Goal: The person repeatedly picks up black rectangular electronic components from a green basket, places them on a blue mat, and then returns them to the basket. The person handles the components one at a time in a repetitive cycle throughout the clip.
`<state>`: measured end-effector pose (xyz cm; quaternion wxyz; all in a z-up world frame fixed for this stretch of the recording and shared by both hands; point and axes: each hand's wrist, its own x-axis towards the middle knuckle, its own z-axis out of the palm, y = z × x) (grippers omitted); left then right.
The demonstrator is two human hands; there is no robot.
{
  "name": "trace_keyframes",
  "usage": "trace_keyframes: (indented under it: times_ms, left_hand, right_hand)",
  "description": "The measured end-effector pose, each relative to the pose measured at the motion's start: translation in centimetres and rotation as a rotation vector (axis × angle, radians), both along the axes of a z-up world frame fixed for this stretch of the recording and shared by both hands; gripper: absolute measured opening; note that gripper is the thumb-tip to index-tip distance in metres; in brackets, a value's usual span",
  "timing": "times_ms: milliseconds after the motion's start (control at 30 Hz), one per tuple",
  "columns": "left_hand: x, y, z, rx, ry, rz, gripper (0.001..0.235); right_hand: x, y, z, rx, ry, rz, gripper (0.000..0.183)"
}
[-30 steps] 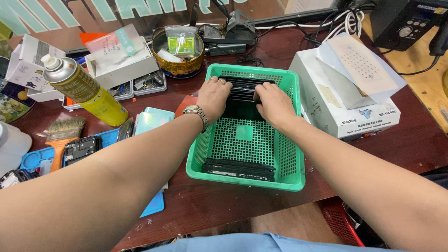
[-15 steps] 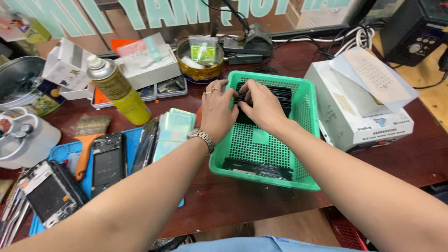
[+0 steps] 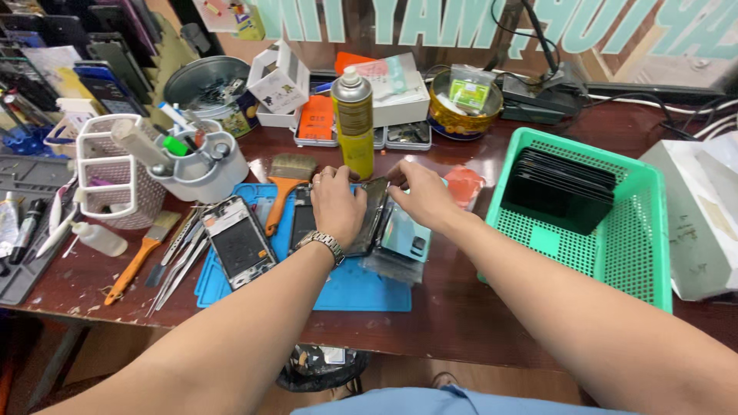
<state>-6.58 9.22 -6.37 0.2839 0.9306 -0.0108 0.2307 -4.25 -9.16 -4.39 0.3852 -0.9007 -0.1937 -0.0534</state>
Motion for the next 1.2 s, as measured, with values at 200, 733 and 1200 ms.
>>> trace_keyframes:
  times_ms: [200,733,1200]
  left_hand:
    - [0.3,4.9,-2.1,0.030,0.340,0.126,0.071]
    - [0.2,7.5,-2.5,-0.034,0.729,0.129,0.119]
    - [3.2,6.4,-1.6,-0.663,0.574,-0.069,0.090]
  right_hand:
    - [2.1,5.8,-4.5,0.061,0.402,-0.024,0.037]
    - [1.2,11.7,-7.9,0.735,1.218,-0.189,0.089]
    - [1.2,9.3,-1.3,0.868,0.887,-0.154,0.056]
